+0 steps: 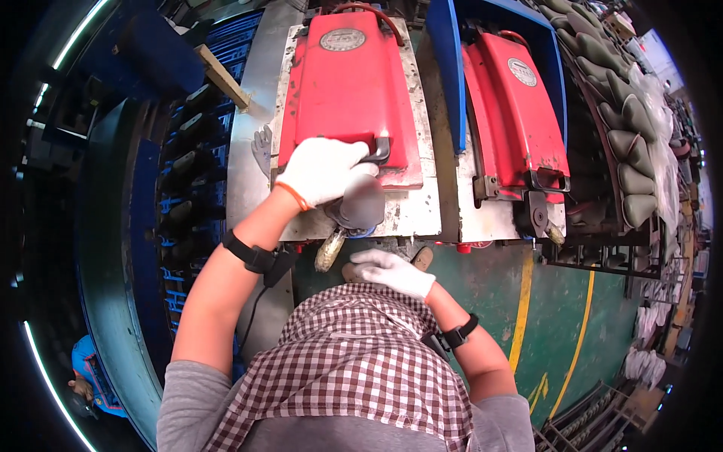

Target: Operating industrial footwear press machines and checking product sizing on a conveyor assembly line.

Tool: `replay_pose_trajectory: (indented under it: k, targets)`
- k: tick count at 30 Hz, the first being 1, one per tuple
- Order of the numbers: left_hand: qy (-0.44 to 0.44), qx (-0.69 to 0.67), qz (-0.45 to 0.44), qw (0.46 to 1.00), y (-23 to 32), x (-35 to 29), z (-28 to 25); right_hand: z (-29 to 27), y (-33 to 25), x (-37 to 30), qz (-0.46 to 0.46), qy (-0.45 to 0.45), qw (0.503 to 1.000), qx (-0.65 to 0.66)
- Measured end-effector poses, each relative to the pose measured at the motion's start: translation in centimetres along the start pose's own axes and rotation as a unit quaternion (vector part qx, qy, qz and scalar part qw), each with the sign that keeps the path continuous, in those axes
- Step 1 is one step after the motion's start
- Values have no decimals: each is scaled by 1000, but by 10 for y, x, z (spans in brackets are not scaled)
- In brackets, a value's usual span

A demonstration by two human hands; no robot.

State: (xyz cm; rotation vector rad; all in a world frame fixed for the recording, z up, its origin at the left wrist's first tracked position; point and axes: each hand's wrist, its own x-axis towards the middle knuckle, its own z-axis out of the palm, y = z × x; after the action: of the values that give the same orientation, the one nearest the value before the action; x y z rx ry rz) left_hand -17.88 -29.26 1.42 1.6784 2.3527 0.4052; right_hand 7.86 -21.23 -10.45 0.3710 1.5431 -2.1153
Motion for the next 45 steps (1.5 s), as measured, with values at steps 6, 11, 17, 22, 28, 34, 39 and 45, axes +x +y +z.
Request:
replay_pose_trajectory:
  k: [6,11,17,22,28,34,39,45]
  targets:
    - [48,30,7,998,-5,-3,45,28,-5,43,29,-166,944,285]
    - [46,38,-4,998,-3,-4,45,44,19,63,-3,-201,817,541]
    - [83,41,7,996,1,-5,51,-37,19,-14,-12,2,858,513]
    - [102,-21,-3,995,7,-6,45,-82,-54,-69,-104,255,959,70]
    - [250,-198,143,937,101,-4,36,-166,-168,-104,-372,425,814,135]
    - [-466,-508,92,718,220,-21,37,-233,-230,-86,-411,539,720,148]
    - [-463,-682,22,566,272,-34,78,-260,-246,-69,-397,540,727,146]
    - [-415,-736,-107,525,291,-49,81,-249,-248,-57,-368,542,756,13]
